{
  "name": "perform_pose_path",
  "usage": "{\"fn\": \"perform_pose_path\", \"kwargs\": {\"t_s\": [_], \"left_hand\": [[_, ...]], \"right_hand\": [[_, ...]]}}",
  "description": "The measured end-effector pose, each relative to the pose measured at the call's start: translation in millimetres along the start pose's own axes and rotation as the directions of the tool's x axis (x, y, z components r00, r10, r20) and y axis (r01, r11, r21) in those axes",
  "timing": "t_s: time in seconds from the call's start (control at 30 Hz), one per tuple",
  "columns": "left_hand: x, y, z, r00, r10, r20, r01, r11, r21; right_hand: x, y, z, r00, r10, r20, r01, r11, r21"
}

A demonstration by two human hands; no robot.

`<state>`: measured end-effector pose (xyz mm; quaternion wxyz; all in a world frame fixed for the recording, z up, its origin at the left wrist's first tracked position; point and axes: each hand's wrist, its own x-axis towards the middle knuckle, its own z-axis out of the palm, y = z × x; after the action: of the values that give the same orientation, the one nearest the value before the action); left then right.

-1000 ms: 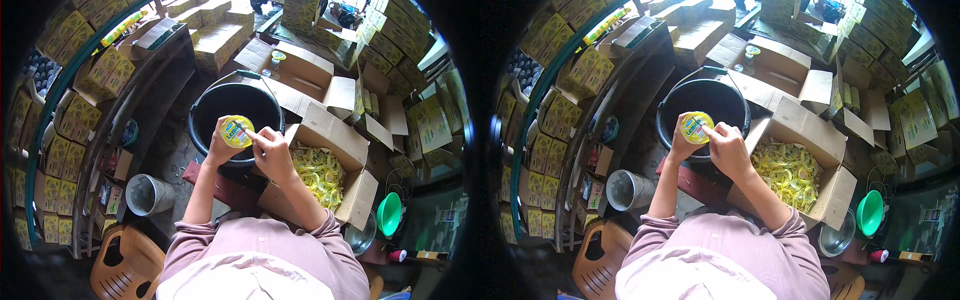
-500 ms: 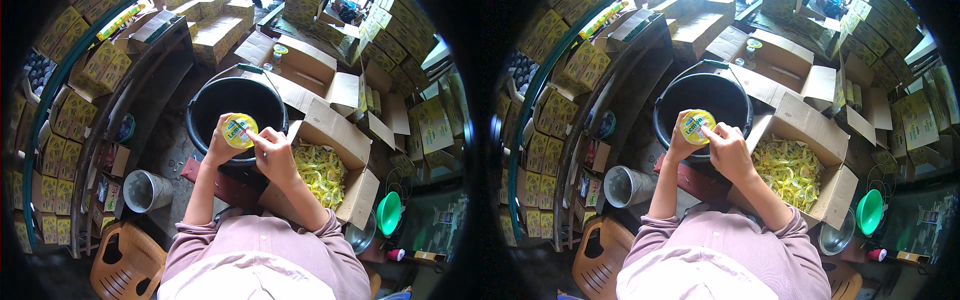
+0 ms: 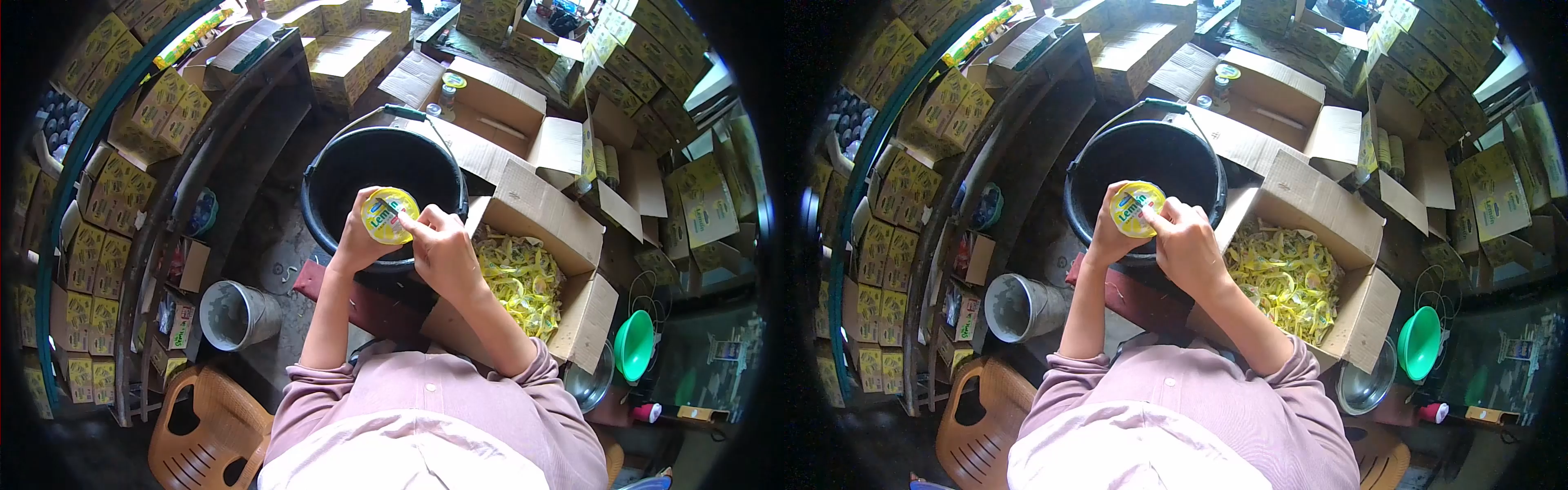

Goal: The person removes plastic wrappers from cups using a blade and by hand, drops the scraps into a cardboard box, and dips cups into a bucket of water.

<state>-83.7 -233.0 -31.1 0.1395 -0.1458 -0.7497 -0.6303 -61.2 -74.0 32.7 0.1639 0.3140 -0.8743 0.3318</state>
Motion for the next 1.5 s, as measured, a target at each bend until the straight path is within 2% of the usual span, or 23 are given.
{"fn": "perform_pose_path", "kwargs": {"t_s": [0.1,0.23,0.63,0.9,1.03,1.2,1.27,1.37,1.5], "left_hand": [[0,-4,0,0.999,0.037,-0.007,-0.037,0.999,0.008],[-1,3,0,1.0,0.012,0.003,-0.012,0.998,0.055],[0,-3,0,0.999,-0.004,-0.046,0.009,0.995,0.103],[1,-2,-1,0.999,-0.004,-0.038,0.009,0.993,0.121],[2,7,-1,0.998,-0.042,0.043,0.042,0.999,0.011],[7,-9,-6,0.974,-0.05,0.219,0.089,0.981,-0.172],[7,-7,-5,0.947,-0.118,0.299,0.194,0.952,-0.238],[6,-6,-7,0.909,-0.158,0.385,0.283,0.913,-0.294],[7,0,-7,0.903,-0.147,0.405,0.297,0.893,-0.339]], "right_hand": [[0,-2,-3,0.999,0.006,0.033,-0.006,1.0,-0.025],[-3,-1,-3,0.999,0.014,0.043,-0.012,0.999,-0.052],[-11,6,-19,0.985,0.068,0.158,-0.066,0.998,-0.016],[-16,4,-44,0.987,0.033,0.155,-0.029,0.999,-0.033],[-18,16,-57,0.988,0.02,0.155,-0.018,1.0,-0.017],[3,39,-67,0.984,-0.13,0.123,0.127,0.991,0.037],[12,49,-58,0.97,-0.206,0.126,0.191,0.975,0.117],[17,55,-47,0.954,-0.254,0.161,0.235,0.963,0.129],[22,52,-38,0.945,-0.27,0.184,0.243,0.958,0.155]]}}
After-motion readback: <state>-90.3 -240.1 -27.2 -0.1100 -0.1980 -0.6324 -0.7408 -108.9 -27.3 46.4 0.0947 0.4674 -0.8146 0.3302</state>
